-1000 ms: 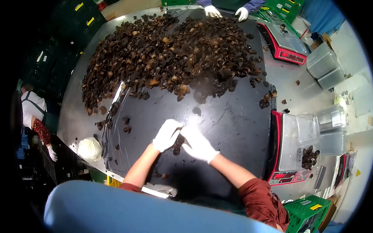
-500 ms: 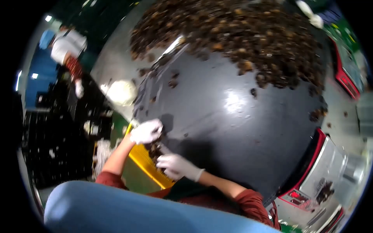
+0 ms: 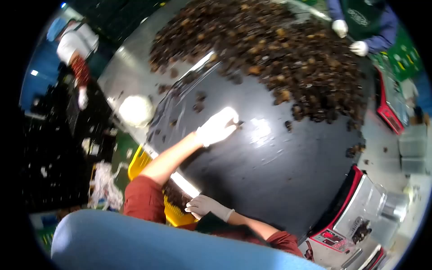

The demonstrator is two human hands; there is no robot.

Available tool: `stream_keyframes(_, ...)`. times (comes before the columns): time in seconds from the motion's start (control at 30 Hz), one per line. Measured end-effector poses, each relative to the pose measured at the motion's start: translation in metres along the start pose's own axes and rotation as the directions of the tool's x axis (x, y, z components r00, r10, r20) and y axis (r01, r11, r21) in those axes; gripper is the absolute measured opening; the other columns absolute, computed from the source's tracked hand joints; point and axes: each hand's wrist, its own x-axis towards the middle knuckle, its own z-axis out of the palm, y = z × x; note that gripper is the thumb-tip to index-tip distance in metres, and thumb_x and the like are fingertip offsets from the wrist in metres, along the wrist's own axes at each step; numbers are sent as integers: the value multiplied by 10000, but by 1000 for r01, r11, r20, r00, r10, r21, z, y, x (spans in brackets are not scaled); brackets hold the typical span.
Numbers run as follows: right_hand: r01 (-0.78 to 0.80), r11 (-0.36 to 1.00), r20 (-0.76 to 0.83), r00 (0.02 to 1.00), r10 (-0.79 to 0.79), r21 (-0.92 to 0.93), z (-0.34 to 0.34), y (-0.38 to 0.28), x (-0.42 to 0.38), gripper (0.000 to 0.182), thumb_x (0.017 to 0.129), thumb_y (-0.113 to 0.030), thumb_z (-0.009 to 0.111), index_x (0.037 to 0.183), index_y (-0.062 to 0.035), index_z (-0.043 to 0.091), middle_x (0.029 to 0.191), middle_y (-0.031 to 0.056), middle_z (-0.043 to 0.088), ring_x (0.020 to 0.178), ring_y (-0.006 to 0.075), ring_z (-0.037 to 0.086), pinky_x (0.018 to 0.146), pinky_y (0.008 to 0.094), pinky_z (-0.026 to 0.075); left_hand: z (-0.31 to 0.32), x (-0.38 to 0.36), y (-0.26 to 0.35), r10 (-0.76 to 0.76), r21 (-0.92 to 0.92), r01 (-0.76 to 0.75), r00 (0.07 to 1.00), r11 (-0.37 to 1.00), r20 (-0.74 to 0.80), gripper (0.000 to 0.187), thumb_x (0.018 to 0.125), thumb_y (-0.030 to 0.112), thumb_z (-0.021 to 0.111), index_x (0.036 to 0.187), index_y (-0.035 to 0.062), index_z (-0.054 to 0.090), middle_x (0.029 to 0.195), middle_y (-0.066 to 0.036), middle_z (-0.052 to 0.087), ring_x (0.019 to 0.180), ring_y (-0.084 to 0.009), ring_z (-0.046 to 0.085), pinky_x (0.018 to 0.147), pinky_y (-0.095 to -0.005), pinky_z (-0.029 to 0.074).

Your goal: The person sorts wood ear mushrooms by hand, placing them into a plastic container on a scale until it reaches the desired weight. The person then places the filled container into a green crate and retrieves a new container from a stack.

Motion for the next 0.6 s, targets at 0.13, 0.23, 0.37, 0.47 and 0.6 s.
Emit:
stream_keyframes(0.13,-444,875,-451,832,324,-191,-145,-32,-20,138,745,-20,589,850,-48,673,848,107,683,788,322,638,730,402,498,22,36,27,111,-417,-44,984,908,139,414,737,93,690,1122,72,537,1007,-119,566,886,-254,581,809,-372,483)
stream_keyframes(0.23,-776,537,-844,497,200,-330,-220,-29,-87,164,766,10,556,858,-74,664,899,88,653,912,285,603,801,382,475,20,54,-2,215,108,-217,976,970,30,578,766,253,719,1260,31,516,1243,-202,520,1184,-365,482,1021,-444,385)
stream_keyframes(0.37,-893,450,-996,-37,-78,-2,-305,6,-196,221,793,21,562,990,-36,643,1069,131,610,1058,281,565,975,356,425,2,98,-93,-124,313,215,950,925,-285,674,867,322,635,1390,-11,373,1412,-258,379,1333,-409,332,1119,-457,257)
stream_keyframes(0.47,-765,617,-951,-298,-83,186,-363,37,-257,269,882,-20,556,1148,9,584,1172,117,597,1110,216,557,996,321,414,-2,136,-136,-273,327,358,921,874,-279,729,943,362,520,1465,-42,209,1496,-270,256,1392,-400,242,1157,-433,182)
stream_keyframes(0.6,-777,612,-960,-261,-103,146,-430,70,-291,321,928,-114,556,1222,12,567,1206,133,610,1132,209,557,1002,312,407,15,187,-157,-185,327,284,935,901,-302,737,954,370,500,1475,-42,180,1505,-257,257,1389,-391,256,1149,-433,199)
